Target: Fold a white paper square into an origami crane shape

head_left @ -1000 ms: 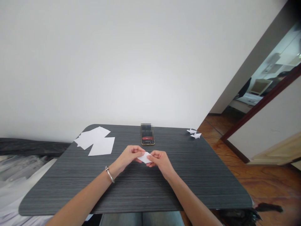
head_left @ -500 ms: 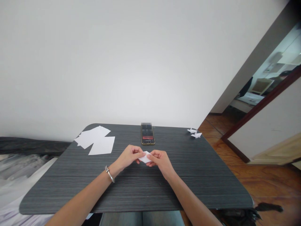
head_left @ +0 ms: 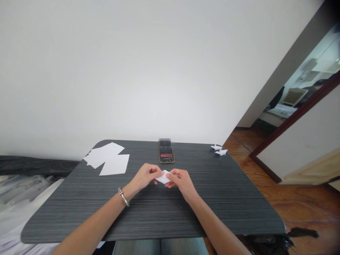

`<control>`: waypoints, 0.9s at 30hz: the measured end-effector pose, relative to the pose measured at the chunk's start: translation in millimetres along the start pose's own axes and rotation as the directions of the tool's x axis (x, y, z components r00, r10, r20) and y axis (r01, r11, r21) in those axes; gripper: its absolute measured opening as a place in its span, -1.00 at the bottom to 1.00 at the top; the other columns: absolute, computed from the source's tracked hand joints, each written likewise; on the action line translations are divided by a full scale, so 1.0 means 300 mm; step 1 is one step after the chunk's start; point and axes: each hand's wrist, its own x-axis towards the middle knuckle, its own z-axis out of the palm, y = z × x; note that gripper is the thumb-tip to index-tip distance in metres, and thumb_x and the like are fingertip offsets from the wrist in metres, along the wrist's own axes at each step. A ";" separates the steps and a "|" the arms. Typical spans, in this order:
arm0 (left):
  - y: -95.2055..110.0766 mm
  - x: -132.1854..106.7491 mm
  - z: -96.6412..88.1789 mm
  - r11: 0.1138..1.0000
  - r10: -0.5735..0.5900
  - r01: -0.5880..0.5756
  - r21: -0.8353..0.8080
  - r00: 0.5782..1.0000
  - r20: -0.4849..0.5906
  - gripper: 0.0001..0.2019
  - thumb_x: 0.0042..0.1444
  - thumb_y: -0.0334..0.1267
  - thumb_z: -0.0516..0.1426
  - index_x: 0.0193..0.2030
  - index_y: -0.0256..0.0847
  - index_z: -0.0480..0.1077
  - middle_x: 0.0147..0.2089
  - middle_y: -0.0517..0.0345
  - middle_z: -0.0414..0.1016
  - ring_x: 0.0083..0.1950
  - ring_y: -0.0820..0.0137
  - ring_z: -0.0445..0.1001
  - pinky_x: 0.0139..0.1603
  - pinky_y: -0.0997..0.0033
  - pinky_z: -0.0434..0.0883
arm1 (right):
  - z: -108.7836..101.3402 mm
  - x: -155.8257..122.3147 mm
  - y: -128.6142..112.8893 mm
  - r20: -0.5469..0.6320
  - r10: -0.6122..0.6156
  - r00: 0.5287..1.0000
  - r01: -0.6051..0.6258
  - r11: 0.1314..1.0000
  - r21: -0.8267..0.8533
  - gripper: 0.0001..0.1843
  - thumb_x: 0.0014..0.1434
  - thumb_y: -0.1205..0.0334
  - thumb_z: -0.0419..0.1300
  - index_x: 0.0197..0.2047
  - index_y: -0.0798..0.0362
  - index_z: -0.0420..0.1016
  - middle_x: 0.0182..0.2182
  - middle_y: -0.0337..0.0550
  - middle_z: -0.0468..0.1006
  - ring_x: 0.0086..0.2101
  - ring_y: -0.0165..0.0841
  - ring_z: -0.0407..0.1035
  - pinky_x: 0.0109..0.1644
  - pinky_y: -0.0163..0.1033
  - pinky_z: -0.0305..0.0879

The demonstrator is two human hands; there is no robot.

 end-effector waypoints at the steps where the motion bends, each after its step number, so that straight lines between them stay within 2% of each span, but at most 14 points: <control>1: -0.003 0.001 0.000 1.000 0.001 -0.001 0.007 1.000 0.006 -0.74 -0.07 -0.17 0.16 -0.58 -0.38 0.39 -0.62 0.21 0.34 -0.59 0.56 0.26 -0.59 0.59 0.27 | 0.000 0.002 0.002 -0.002 0.002 1.000 -0.002 1.000 -0.006 -0.69 -0.16 0.07 0.30 -0.50 0.20 0.47 -0.66 -0.17 0.52 -0.64 -0.44 0.41 -0.58 -0.42 0.32; 7: -0.024 0.010 0.004 0.999 0.024 -0.024 0.037 1.000 -0.005 -0.65 -0.02 -0.09 0.10 -0.63 -0.35 0.31 -0.64 0.25 0.24 -0.60 0.55 0.22 -0.61 0.56 0.28 | -0.005 0.013 0.009 -0.033 0.018 0.999 -0.019 0.999 -0.034 -0.65 -0.19 0.02 0.30 -0.55 0.19 0.43 -0.70 -0.17 0.51 -0.66 -0.41 0.41 -0.59 -0.39 0.32; 12: -0.027 0.008 0.013 0.998 0.020 -0.022 0.056 0.999 0.030 -0.68 -0.01 -0.08 0.10 -0.54 -0.36 0.33 -0.59 0.21 0.31 -0.58 0.56 0.25 -0.60 0.58 0.27 | -0.005 0.016 0.005 -0.004 -0.022 1.000 0.021 0.997 -0.076 -0.67 -0.14 0.04 0.28 -0.55 0.19 0.43 -0.71 -0.19 0.49 -0.66 -0.42 0.40 -0.59 -0.38 0.31; 15: -0.022 0.006 0.014 0.999 0.048 -0.048 0.022 0.999 -0.008 -0.68 -0.01 -0.09 0.11 -0.56 -0.35 0.30 -0.59 0.22 0.31 -0.56 0.55 0.26 -0.59 0.58 0.28 | -0.005 0.010 -0.005 -0.017 -0.107 0.994 0.107 0.994 -0.032 -0.72 -0.09 0.08 0.25 -0.44 0.16 0.43 -0.65 -0.22 0.50 -0.64 -0.44 0.40 -0.57 -0.38 0.32; 18: -0.012 0.004 0.012 0.998 0.069 -0.069 -0.009 0.996 -0.064 -0.68 -0.02 -0.09 0.12 -0.59 -0.33 0.27 -0.59 0.22 0.31 -0.55 0.54 0.26 -0.59 0.58 0.27 | -0.010 0.000 -0.023 -0.063 -0.244 0.968 0.247 0.968 0.041 -0.71 -0.04 0.13 0.22 -0.23 0.08 0.39 -0.56 -0.28 0.50 -0.57 -0.44 0.40 -0.54 -0.39 0.33; 20: -0.003 0.003 0.010 0.997 0.076 -0.077 -0.011 0.994 -0.085 -0.68 -0.02 -0.09 0.12 -0.59 -0.33 0.27 -0.59 0.21 0.32 -0.55 0.54 0.27 -0.58 0.58 0.27 | -0.013 -0.007 -0.032 -0.056 -0.289 0.956 0.292 0.955 0.055 -0.72 -0.03 0.16 0.22 -0.21 0.05 0.38 -0.48 -0.26 0.50 -0.50 -0.43 0.41 -0.50 -0.37 0.34; 23: 0.007 0.000 0.008 0.996 0.089 -0.090 -0.005 0.990 -0.106 -0.68 -0.01 -0.09 0.11 -0.57 -0.33 0.29 -0.59 0.21 0.32 -0.55 0.53 0.26 -0.57 0.57 0.27 | -0.017 -0.010 -0.036 -0.041 -0.282 0.959 0.284 0.958 0.039 -0.73 -0.06 0.20 0.25 -0.25 0.06 0.39 -0.41 -0.20 0.52 -0.45 -0.40 0.42 -0.47 -0.35 0.35; 27: 0.014 -0.002 0.011 0.995 0.102 -0.102 0.009 0.987 -0.126 -0.69 -0.01 -0.09 0.11 -0.57 -0.33 0.30 -0.59 0.22 0.32 -0.55 0.53 0.25 -0.56 0.56 0.27 | -0.020 -0.001 -0.028 -0.042 -0.235 0.971 0.236 0.971 0.039 -0.77 -0.11 0.18 0.28 -0.35 0.08 0.41 -0.47 -0.19 0.53 -0.45 -0.36 0.44 -0.46 -0.32 0.38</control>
